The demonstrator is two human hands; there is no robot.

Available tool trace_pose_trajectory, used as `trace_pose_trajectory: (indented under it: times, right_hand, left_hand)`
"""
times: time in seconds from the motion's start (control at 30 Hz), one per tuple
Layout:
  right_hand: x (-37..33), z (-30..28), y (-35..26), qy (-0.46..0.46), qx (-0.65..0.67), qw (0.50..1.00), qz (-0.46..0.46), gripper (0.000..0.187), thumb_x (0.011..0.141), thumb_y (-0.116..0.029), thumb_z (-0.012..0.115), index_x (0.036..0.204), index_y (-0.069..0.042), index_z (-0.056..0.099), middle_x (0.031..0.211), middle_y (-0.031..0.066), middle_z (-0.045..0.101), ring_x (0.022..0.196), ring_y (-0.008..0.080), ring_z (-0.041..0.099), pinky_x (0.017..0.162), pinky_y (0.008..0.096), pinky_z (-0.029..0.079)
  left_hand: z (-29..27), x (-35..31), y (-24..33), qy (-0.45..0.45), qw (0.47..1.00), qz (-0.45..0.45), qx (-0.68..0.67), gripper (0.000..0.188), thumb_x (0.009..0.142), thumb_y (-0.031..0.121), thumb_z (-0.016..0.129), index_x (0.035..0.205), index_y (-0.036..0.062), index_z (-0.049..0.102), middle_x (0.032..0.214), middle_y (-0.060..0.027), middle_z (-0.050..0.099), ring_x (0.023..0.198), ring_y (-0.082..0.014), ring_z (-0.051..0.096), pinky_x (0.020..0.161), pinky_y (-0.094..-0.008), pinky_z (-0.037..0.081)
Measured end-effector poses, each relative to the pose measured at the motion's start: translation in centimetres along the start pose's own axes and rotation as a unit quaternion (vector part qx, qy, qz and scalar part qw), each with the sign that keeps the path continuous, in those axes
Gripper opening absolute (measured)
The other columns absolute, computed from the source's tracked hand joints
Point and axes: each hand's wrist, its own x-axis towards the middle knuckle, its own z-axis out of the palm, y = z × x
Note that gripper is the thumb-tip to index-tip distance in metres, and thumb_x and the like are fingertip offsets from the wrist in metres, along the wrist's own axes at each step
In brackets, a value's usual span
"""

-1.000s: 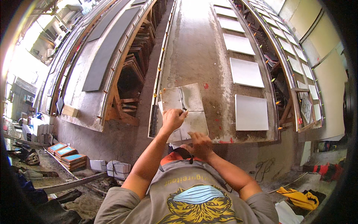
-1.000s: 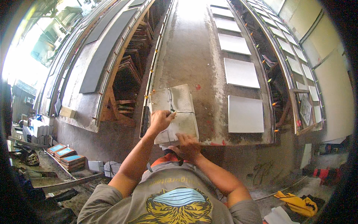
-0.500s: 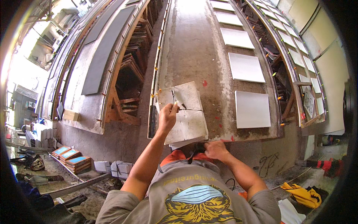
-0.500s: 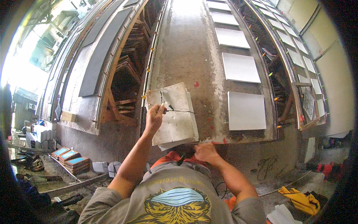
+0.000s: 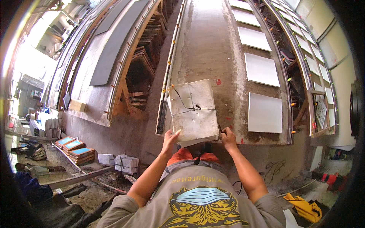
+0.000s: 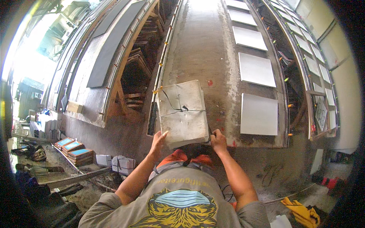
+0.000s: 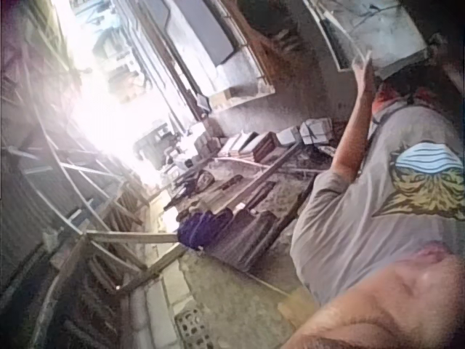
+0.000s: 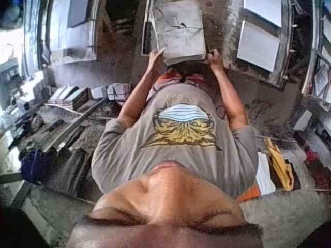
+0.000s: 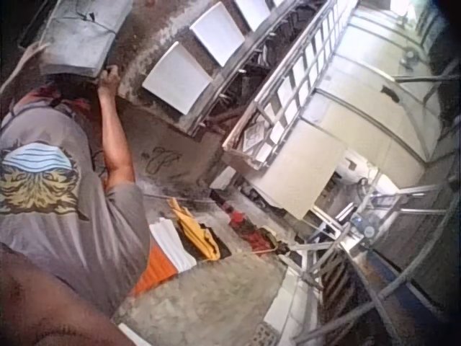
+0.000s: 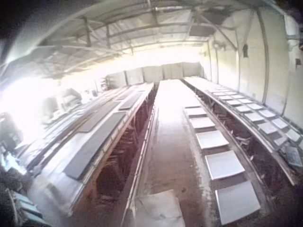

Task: The person carries a stack of white square tiles, places them one by one in a row on a long wooden rack, then picks up another tied stack, unties it, and continues placing tiles in the same row. The tiles are handled by hand and arranged neatly along the rack.

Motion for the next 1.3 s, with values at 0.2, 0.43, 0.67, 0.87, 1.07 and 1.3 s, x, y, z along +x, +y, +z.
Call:
trace_pose_trajectory:
  times: [0.2,0.43,0.67,0.87,1.07,1.3]
  right_hand:
    - [0.7,2.6,0.7,0.046,0.085,0.995,-0.030,0.019,0.095,-0.016,0.055,0.106,0.000,0.057,0.080,0.0167,0.064,0.073,0.0263,0.066,0.066,0.0407,0.052]
    - [0.2,3.4,-0.4,0.047,0.151,0.987,0.000,0.017,0.097,-0.015,0.053,0.106,-0.001,0.055,0.088,0.0099,0.064,0.068,0.0180,0.063,0.061,0.0342,0.056]
    - [-3.8,4.5,-2.7,-0.029,0.286,0.958,0.006,0.009,0.101,-0.010,0.051,0.106,-0.002,0.054,0.093,0.0067,0.060,0.082,0.0151,0.063,0.070,0.0323,0.057]
    - [-4.4,4.4,-2.4,-0.055,0.208,0.975,-0.057,0.007,0.103,-0.009,0.052,0.106,-0.002,0.052,0.088,0.0093,0.062,0.082,0.0166,0.064,0.072,0.0334,0.055]
    - [-6.0,2.8,-2.8,-0.002,0.059,0.993,-0.106,0.010,0.098,-0.006,0.053,0.106,0.000,0.051,0.087,0.0255,0.062,0.082,0.0454,0.065,0.073,0.0483,0.052]
    - [4.7,0.8,2.8,0.208,-0.044,0.970,-0.115,0.016,0.095,-0.006,0.050,0.110,-0.001,0.049,0.089,0.0262,0.065,0.075,0.0456,0.065,0.066,0.0534,0.050]
  left_hand:
    - [0.5,0.0,-2.4,-0.036,0.990,-0.014,-0.136,0.095,0.092,0.050,0.072,0.160,0.0107,0.018,0.154,-0.0158,0.040,0.141,-0.0293,0.043,0.112,-0.0480,0.039]
    - [0.2,0.1,-3.6,0.035,0.992,0.033,-0.120,0.102,0.089,0.049,0.078,0.160,0.0214,0.011,0.158,-0.0163,0.034,0.141,-0.0354,0.041,0.105,-0.0611,0.043]
    - [4.8,-2.0,-2.2,0.102,0.911,0.075,-0.392,0.108,0.085,0.051,0.083,0.157,0.0454,0.003,0.165,-0.0091,0.018,0.145,-0.0388,0.030,0.103,-0.0703,0.037]
    - [4.5,0.0,-2.1,0.143,0.908,0.067,-0.387,0.104,0.079,0.051,0.084,0.154,0.0449,0.012,0.163,-0.0043,0.022,0.145,-0.0362,0.030,0.099,-0.0659,0.040]
    - [3.6,0.6,-1.5,0.140,0.919,0.027,-0.369,0.101,0.076,0.060,0.079,0.154,0.0384,0.018,0.159,-0.0060,0.030,0.142,-0.0346,0.037,0.098,-0.0650,0.040]
    - [-0.4,-1.0,2.5,-0.023,0.924,0.015,-0.382,0.104,0.078,0.077,0.061,0.160,0.0181,0.033,0.152,-0.0119,0.049,0.135,-0.0332,0.050,0.103,-0.0555,0.045]
